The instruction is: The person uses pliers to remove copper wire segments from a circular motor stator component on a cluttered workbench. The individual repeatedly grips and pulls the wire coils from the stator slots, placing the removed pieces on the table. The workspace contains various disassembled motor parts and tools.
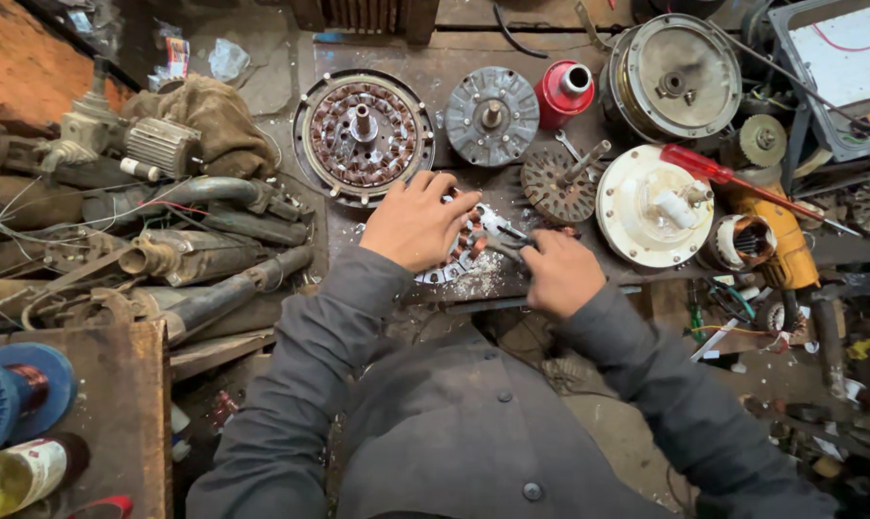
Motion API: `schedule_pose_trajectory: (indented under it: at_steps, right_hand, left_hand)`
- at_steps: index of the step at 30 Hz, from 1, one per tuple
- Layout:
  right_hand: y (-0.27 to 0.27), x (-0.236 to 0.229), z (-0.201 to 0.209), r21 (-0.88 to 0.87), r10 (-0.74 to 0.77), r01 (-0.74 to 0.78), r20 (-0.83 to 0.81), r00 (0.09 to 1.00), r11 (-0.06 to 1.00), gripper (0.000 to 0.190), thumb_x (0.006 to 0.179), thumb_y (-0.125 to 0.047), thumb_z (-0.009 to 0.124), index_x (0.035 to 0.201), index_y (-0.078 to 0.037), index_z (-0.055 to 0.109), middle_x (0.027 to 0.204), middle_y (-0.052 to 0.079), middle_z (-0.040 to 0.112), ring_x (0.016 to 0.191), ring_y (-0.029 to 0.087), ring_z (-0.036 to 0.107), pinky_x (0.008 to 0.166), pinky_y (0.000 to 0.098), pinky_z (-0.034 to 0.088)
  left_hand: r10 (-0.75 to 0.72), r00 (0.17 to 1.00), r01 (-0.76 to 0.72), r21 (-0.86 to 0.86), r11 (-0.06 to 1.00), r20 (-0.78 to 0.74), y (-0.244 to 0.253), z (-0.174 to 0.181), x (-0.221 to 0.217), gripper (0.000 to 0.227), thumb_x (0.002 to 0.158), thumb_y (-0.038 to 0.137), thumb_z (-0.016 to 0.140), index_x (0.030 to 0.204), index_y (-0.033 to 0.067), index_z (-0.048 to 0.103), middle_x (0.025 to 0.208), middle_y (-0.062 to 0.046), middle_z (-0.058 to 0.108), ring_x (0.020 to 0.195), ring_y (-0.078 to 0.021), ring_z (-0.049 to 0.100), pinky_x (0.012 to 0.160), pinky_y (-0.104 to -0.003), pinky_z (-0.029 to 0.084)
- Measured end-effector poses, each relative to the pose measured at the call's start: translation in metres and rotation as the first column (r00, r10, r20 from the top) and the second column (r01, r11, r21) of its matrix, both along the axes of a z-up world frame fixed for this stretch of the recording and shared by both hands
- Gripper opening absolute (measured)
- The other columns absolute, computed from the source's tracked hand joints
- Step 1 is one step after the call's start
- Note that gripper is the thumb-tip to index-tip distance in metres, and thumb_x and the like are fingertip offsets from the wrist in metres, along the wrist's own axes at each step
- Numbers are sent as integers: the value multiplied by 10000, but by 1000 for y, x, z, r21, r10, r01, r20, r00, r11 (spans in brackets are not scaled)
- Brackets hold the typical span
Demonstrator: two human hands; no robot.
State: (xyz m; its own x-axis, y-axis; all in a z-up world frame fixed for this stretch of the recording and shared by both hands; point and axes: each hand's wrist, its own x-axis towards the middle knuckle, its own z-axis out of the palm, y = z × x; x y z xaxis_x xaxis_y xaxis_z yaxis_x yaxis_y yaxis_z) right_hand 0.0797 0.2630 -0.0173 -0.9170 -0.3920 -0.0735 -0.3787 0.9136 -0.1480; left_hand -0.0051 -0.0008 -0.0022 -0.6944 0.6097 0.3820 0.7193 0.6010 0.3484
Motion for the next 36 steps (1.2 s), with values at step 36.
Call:
schedule_pose_trajectory:
  at_steps: [36]
  right_hand:
    - [-9,50,32,180,-171,259,-395,903,949,385,760,-122,640,1133,-56,711,1502,148,541,1424,317,459,1179,596,274]
  left_hand:
    - [172,985,-173,55,983,31,10,-4,11,354,903,286,678,1243,191,696,1177,-51,632,1024,-292,593,762,-447,505]
